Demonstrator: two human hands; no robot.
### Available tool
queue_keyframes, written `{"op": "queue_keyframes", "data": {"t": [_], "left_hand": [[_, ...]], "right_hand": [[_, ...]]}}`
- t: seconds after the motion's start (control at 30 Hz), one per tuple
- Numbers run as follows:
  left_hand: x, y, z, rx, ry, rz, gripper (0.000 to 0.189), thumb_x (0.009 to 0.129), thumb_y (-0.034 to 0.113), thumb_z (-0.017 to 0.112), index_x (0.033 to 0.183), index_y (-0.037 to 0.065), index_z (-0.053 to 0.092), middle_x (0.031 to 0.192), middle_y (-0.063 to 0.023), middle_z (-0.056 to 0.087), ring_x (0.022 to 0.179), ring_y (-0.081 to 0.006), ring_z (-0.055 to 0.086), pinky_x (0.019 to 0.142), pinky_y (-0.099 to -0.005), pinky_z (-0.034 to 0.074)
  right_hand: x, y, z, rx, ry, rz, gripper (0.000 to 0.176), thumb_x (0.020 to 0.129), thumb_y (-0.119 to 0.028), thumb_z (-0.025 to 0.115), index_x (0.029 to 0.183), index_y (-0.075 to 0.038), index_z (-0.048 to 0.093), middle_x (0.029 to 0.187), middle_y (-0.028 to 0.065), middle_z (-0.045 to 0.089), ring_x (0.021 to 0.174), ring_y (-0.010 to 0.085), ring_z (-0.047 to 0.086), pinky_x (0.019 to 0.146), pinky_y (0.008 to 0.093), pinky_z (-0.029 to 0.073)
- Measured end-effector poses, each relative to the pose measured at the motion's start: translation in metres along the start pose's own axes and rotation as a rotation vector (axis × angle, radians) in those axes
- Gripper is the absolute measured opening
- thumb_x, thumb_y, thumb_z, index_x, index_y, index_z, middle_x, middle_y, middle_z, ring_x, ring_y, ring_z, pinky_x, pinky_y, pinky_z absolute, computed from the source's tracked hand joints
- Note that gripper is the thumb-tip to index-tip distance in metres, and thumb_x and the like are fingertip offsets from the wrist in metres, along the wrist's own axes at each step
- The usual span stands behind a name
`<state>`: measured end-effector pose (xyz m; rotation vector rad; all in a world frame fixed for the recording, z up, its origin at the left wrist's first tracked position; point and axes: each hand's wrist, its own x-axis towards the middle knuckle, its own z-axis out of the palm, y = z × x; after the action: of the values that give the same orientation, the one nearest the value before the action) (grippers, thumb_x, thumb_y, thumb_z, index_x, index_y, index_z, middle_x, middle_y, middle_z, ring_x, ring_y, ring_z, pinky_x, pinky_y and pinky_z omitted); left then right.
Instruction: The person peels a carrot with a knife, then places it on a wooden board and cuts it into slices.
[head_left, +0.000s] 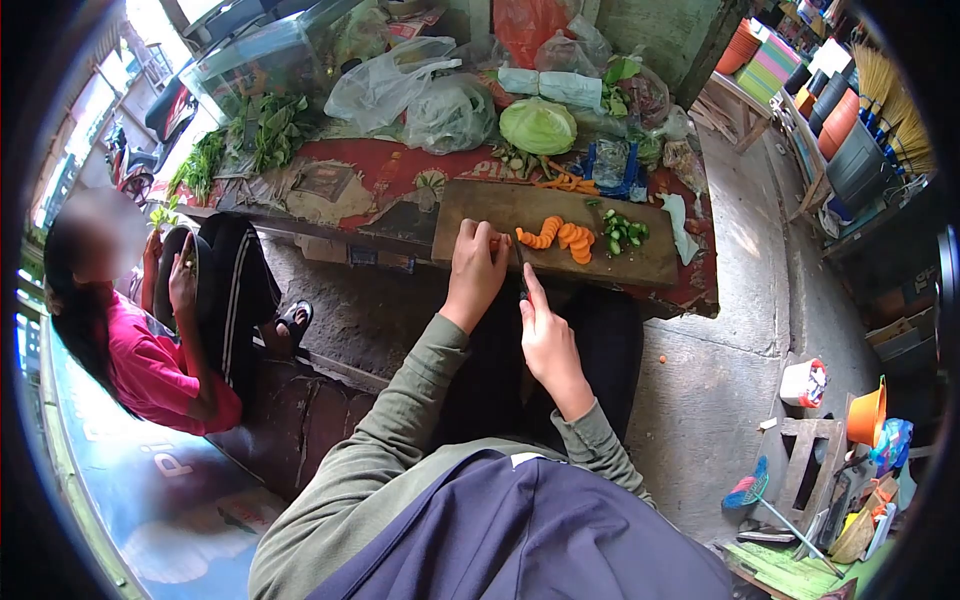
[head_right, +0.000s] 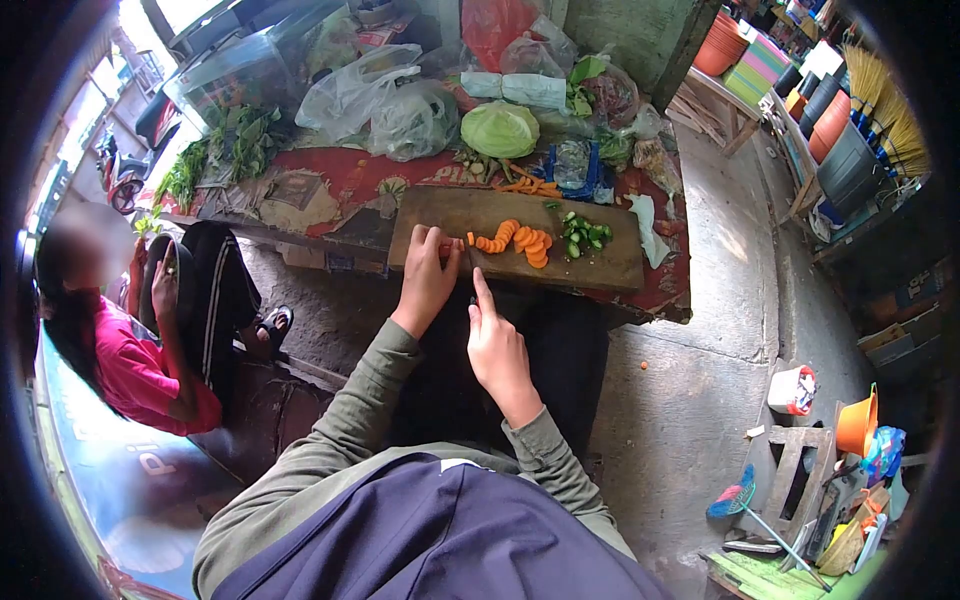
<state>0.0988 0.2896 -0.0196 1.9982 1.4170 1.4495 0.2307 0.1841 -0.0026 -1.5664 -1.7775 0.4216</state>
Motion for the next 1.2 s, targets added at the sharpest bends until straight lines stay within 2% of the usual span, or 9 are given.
{"op": "queue_keyframes", "data": {"t": [0.03,0.1,0.2,0.4,0.6,0.73,0.83,1.0,1.2], "left_hand": [[0.0,0.0,0.0,0.0,0.0,0.001,0.017,0.093,0.006,0.068,0.092,0.0,0.052,0.095,-0.0165,0.052,0.081,-0.0343,0.059,0.071,-0.0437,0.05],[0.0,0.001,-0.001,0.031,-0.034,-0.021,0.013,0.094,0.002,0.067,0.095,-0.001,0.053,0.099,-0.0152,0.053,0.082,-0.0279,0.064,0.072,-0.0356,0.055],[0.001,0.004,-0.002,0.003,-0.048,-0.042,0.013,0.094,0.006,0.066,0.095,0.001,0.055,0.095,-0.0165,0.052,0.084,-0.0349,0.059,0.074,-0.0436,0.05],[0.005,0.013,-0.009,0.101,-0.111,0.024,0.016,0.092,0.004,0.063,0.108,0.007,0.064,0.099,-0.0165,0.051,0.094,-0.0361,0.057,0.083,-0.0455,0.049],[0.004,0.012,-0.009,0.143,-0.118,0.072,0.025,0.084,-0.002,0.065,0.106,0.01,0.068,0.099,-0.0158,0.05,0.097,-0.0359,0.055,0.084,-0.0451,0.049],[0.004,0.012,-0.008,0.155,-0.119,0.094,0.023,0.087,0.0,0.064,0.109,0.008,0.065,0.099,-0.0161,0.05,0.095,-0.0362,0.056,0.083,-0.0444,0.049],[0.004,0.009,-0.004,0.038,-0.026,-0.001,0.015,0.091,0.002,0.065,0.105,0.003,0.061,0.099,-0.0166,0.052,0.092,-0.0364,0.058,0.08,-0.044,0.049],[0.004,0.006,-0.005,0.081,-0.045,-0.023,0.016,0.091,0.002,0.068,0.093,0.0,0.052,0.096,-0.0169,0.053,0.085,-0.0361,0.058,0.075,-0.0452,0.048],[0.002,0.0,-0.001,0.013,-0.035,-0.03,0.017,0.091,0.003,0.068,0.093,0.0,0.052,0.096,-0.0171,0.052,0.083,-0.0362,0.057,0.074,-0.0458,0.048]], "right_hand": [[0.001,-0.004,-0.004,0.0,0.001,0.0,0.053,0.11,-0.025,0.043,0.161,-0.029,0.029,0.06,0.0128,0.06,0.048,0.0194,0.064,0.046,0.0368,0.053],[0.004,-0.011,-0.016,0.317,-0.288,0.372,0.053,0.11,-0.025,0.043,0.161,-0.03,0.029,0.06,0.0092,0.057,0.046,0.0172,0.061,0.045,0.0348,0.052],[0.006,-0.007,-0.018,0.6,-0.367,0.543,0.053,0.11,-0.026,0.044,0.161,-0.03,0.029,0.061,0.005,0.053,0.045,0.0147,0.058,0.044,0.0323,0.052],[0.007,-0.01,-0.017,0.509,-0.359,0.513,0.054,0.11,-0.024,0.043,0.161,-0.031,0.029,0.061,0.0029,0.051,0.044,0.0134,0.055,0.043,0.031,0.052],[0.009,-0.01,-0.019,0.422,-0.357,0.461,0.054,0.109,-0.025,0.042,0.161,-0.031,0.028,0.056,0.0027,0.048,0.043,0.0148,0.057,0.044,0.0328,0.052],[0.008,-0.012,-0.02,0.404,-0.364,0.456,0.054,0.109,-0.025,0.043,0.161,-0.03,0.028,0.056,0.0034,0.049,0.044,0.0149,0.058,0.045,0.033,0.053],[0.003,-0.01,-0.015,0.369,-0.309,0.401,0.054,0.109,-0.026,0.044,0.161,-0.028,0.028,0.059,0.0094,0.056,0.044,0.0184,0.059,0.047,0.0352,0.054],[-0.002,-0.02,-0.017,-0.011,-0.164,0.135,0.056,0.107,-0.022,0.045,0.161,-0.025,0.028,0.079,0.0265,0.068,0.069,0.0447,0.068,0.064,0.0529,0.055],[-0.001,-0.031,-0.024,-0.041,-0.245,0.192,0.057,0.106,-0.021,0.047,0.16,-0.022,0.03,0.083,0.0286,0.068,0.078,0.049,0.067,0.068,0.0567,0.054]]}}
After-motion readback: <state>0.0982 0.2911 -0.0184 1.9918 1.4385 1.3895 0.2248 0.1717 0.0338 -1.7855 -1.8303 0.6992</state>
